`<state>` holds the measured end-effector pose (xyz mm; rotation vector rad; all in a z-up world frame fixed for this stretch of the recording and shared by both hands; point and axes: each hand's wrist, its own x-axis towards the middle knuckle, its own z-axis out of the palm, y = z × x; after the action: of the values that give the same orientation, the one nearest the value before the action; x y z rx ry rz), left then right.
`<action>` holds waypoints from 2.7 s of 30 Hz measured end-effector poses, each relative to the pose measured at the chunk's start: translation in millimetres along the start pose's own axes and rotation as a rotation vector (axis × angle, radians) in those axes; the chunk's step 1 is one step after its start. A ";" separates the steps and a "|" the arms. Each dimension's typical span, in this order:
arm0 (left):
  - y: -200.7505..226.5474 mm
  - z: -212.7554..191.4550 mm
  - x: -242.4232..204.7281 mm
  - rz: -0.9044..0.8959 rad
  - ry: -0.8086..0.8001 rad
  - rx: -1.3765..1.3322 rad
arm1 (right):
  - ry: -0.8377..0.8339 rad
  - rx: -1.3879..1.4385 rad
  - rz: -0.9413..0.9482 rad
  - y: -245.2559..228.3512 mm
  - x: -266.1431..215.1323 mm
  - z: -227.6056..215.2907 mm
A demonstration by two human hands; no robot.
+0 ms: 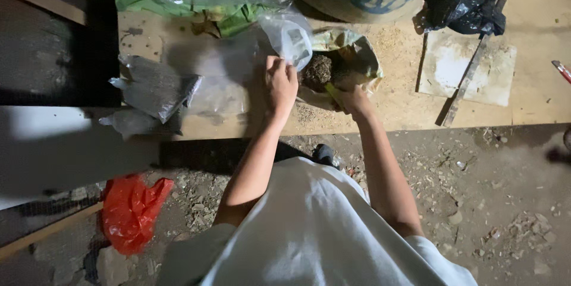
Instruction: The person scoops a dark granular substance from a large sack into small clear plastic bags using a green scoop. They then seal the filled bags and place them on the table.
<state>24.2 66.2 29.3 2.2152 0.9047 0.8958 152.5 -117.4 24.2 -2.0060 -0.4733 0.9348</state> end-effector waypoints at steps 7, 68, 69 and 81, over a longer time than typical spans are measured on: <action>17.1 1.4 -6.1 -0.088 -0.035 -0.117 | -0.055 0.238 0.070 -16.4 -42.3 -41.6; 74.5 13.9 -24.4 -0.276 -0.561 -1.191 | 0.299 -1.071 -0.233 -167.6 -135.1 -94.6; 76.1 13.6 -23.2 -0.350 -0.557 -1.180 | 0.306 -1.090 -0.228 -166.8 -136.3 -97.1; 75.3 -42.2 11.6 -0.185 -0.313 -0.669 | 0.414 -0.662 -0.194 -189.9 -172.8 -105.4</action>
<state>26.5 40.2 112.5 1.6014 0.5414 0.6189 123.4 -174.3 294.3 -2.5985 -0.7924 0.2266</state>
